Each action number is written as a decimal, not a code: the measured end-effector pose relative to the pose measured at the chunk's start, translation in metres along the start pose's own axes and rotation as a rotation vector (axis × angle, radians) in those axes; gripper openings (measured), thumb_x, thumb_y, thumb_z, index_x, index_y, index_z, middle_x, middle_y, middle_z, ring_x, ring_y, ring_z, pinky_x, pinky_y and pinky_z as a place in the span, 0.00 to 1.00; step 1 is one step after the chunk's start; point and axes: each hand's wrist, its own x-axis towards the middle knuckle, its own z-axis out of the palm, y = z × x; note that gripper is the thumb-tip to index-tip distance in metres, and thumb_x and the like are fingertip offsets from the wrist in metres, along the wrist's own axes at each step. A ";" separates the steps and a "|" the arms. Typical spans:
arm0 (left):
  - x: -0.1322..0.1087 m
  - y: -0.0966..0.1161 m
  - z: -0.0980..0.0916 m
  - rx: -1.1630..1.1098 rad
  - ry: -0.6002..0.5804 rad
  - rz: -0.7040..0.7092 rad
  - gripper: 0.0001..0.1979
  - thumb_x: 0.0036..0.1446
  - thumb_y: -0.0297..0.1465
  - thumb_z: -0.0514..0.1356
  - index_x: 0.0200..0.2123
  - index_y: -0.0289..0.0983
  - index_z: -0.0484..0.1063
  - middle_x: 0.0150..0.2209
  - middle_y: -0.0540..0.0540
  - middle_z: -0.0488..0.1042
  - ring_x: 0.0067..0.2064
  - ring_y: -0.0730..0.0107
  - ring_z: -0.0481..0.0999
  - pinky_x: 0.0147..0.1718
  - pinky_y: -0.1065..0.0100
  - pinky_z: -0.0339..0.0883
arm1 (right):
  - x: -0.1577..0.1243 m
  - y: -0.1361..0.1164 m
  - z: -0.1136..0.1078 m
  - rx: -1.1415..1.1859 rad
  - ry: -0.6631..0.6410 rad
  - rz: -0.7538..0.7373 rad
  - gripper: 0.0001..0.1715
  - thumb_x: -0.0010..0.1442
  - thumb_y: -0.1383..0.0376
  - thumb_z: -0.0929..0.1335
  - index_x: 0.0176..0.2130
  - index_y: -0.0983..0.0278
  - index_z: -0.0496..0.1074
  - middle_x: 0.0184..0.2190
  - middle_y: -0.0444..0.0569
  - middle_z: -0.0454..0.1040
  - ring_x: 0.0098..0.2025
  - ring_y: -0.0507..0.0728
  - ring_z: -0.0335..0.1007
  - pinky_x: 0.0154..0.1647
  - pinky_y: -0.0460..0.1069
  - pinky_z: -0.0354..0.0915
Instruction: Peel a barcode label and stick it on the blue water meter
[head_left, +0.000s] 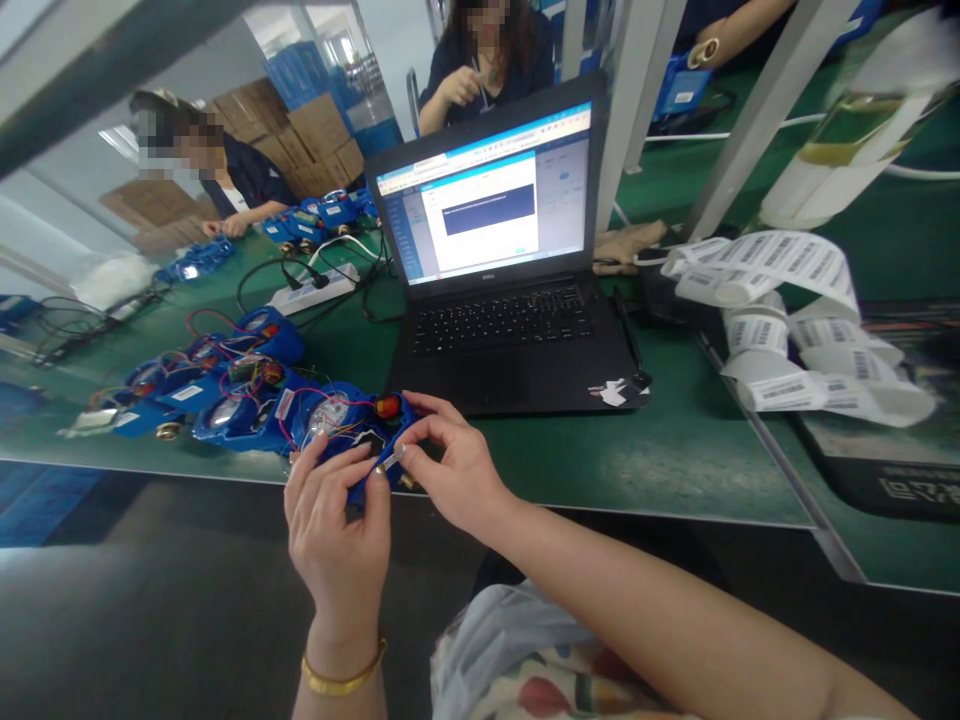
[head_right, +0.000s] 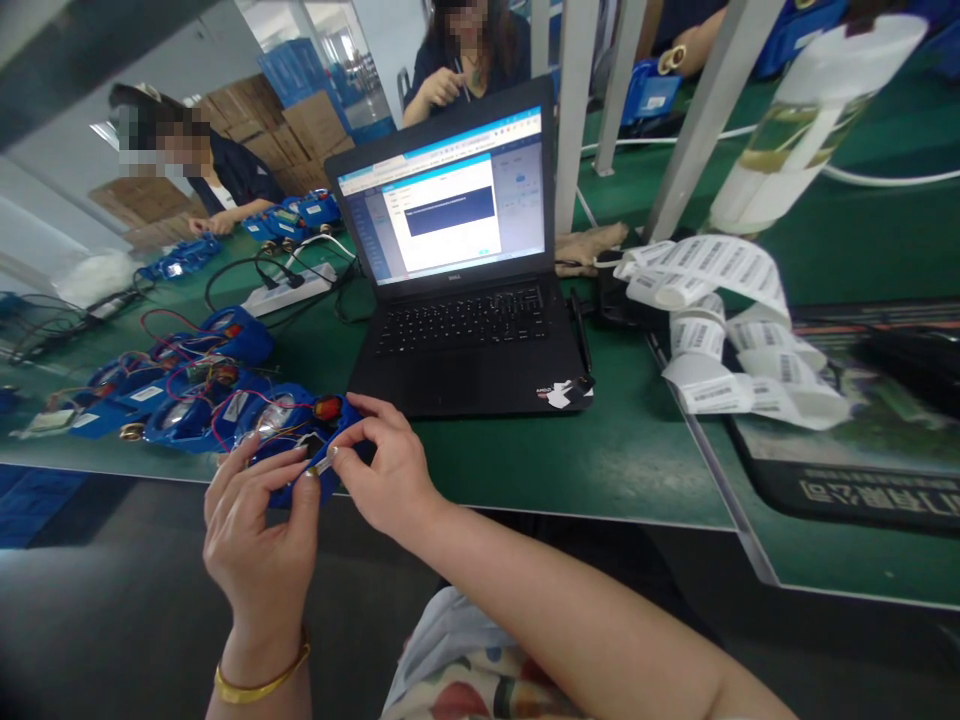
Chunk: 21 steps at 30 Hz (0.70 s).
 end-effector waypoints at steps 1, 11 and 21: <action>0.000 0.000 0.000 -0.002 0.001 -0.001 0.05 0.54 0.22 0.60 0.35 0.35 0.68 0.38 0.43 0.74 0.55 0.57 0.66 0.57 0.49 0.56 | 0.000 0.000 -0.001 0.018 0.001 0.005 0.07 0.54 0.74 0.68 0.29 0.63 0.72 0.51 0.49 0.66 0.53 0.58 0.61 0.56 0.53 0.57; 0.008 0.006 0.008 0.107 0.058 -0.030 0.08 0.52 0.25 0.63 0.28 0.35 0.64 0.35 0.43 0.72 0.52 0.54 0.67 0.55 0.48 0.58 | 0.001 -0.001 0.001 0.228 -0.021 0.111 0.11 0.53 0.74 0.63 0.37 0.63 0.64 0.52 0.52 0.66 0.54 0.57 0.61 0.52 0.53 0.61; 0.015 -0.002 -0.003 0.072 -0.098 0.073 0.03 0.58 0.28 0.56 0.32 0.35 0.66 0.42 0.38 0.70 0.57 0.50 0.61 0.55 0.46 0.54 | -0.027 -0.064 -0.132 -0.302 0.044 -0.071 0.06 0.61 0.66 0.62 0.41 0.60 0.66 0.52 0.53 0.64 0.51 0.59 0.63 0.47 0.54 0.64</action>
